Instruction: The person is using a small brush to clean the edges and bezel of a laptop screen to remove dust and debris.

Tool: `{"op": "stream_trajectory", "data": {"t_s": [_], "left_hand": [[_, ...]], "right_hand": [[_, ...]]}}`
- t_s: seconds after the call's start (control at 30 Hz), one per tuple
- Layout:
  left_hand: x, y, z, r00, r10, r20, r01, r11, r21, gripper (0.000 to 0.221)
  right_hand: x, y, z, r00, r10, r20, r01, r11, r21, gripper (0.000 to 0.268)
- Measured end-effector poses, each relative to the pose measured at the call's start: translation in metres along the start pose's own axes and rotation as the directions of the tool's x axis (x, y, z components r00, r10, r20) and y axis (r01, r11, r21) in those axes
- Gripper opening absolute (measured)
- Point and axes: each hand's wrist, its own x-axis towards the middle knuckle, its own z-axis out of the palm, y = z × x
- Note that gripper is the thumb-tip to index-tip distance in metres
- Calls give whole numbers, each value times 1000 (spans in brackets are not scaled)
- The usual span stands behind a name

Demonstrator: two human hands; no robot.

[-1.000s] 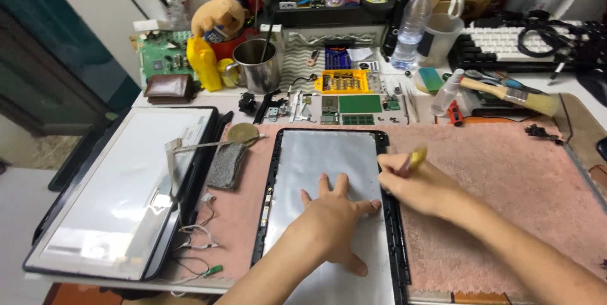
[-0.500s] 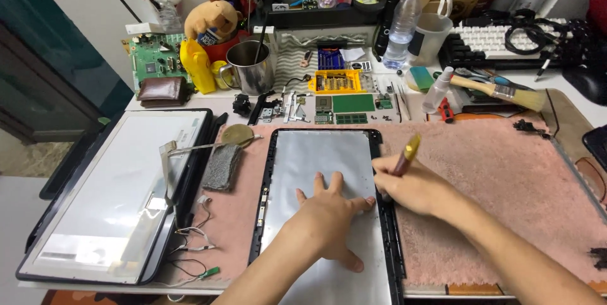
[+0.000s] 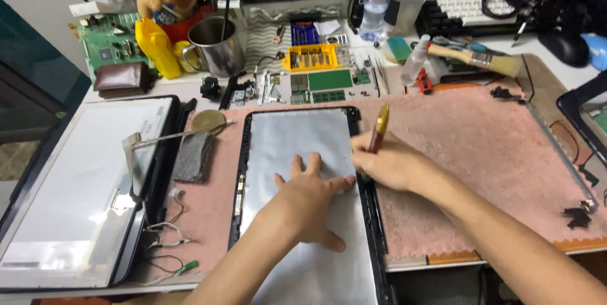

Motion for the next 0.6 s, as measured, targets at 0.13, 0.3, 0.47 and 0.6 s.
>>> {"op": "stream_trajectory", "data": {"t_s": [0.13,0.3,0.47,0.6], "left_hand": [[1,0,0,1000,3,4,-3,1000,-14,133],[1,3,-2,999,-20,26,19,999,45,133],[-5,3,-1,996,24,-82,-24,1000,5,123],[-8,3,-3,975,79,-207,-86,996,-28,110]], "right_hand": [[-8,10,12,965,-128,-230,167,973,162,40],[-5,0,14,989,13,-148,3,994,106,41],[-6,9,10,994,-28,-108,30,999,14,37],[3,39,19,987,-25,-156,37,997,72,40]]}}
